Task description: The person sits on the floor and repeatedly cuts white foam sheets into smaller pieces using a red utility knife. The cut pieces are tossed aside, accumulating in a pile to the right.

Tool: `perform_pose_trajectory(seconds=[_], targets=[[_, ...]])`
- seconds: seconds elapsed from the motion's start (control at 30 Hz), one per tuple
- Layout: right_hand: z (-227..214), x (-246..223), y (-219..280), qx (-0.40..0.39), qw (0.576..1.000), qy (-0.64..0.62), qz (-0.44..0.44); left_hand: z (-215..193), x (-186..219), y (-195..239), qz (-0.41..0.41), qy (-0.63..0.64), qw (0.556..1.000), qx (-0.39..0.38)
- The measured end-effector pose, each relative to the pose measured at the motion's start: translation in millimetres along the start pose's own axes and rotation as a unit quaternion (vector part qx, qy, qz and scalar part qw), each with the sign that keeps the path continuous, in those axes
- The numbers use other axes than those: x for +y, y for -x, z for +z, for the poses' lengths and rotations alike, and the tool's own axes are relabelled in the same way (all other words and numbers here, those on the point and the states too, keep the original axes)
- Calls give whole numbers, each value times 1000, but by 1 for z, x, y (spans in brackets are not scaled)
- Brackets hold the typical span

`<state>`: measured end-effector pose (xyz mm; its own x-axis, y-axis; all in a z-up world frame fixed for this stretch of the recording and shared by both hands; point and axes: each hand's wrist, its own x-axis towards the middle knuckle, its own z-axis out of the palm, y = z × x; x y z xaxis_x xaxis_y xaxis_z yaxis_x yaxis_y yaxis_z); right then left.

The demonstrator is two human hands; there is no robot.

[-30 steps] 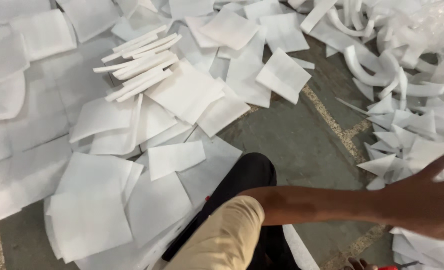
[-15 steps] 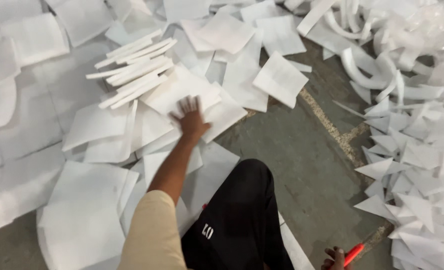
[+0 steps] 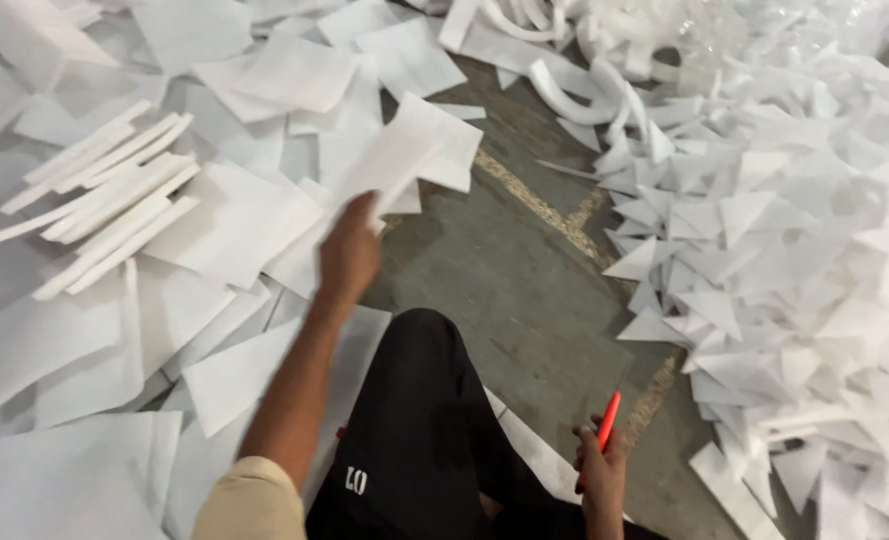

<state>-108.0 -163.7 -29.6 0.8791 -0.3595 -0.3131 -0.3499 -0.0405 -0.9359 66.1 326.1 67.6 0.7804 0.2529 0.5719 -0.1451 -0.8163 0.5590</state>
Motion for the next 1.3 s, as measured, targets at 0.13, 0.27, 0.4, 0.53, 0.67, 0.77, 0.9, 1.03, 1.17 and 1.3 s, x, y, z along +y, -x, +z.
perform_pose_trajectory(seconds=[0.13,0.27,0.4,0.53,0.67,0.77,0.9,1.03,1.17,1.3], targets=[[-1,3,3,0,1000,-25,-18,89,94,12,-26,165,981,-103],[-8,13,5,-2,1000,5,-13,156,128,47,-189,257,887,-334],[-5,16,8,-3,999,20,-28,184,123,78,-217,155,879,-395],[11,-2,9,-22,999,-24,21,185,127,91,-128,-74,881,-449],[29,-30,26,-47,997,40,51,177,142,96,-22,-164,818,-551],[51,-46,34,-67,988,130,41,179,146,98,38,-176,825,-535],[80,-54,22,-88,948,305,23,192,141,98,94,-159,814,-551],[105,-58,-18,-81,911,377,-150,209,136,105,99,-168,808,-556],[132,-69,-69,-75,890,411,-185,224,132,115,99,-179,825,-527],[150,-79,-107,-59,866,450,-209,231,128,121,84,-144,860,-481]])
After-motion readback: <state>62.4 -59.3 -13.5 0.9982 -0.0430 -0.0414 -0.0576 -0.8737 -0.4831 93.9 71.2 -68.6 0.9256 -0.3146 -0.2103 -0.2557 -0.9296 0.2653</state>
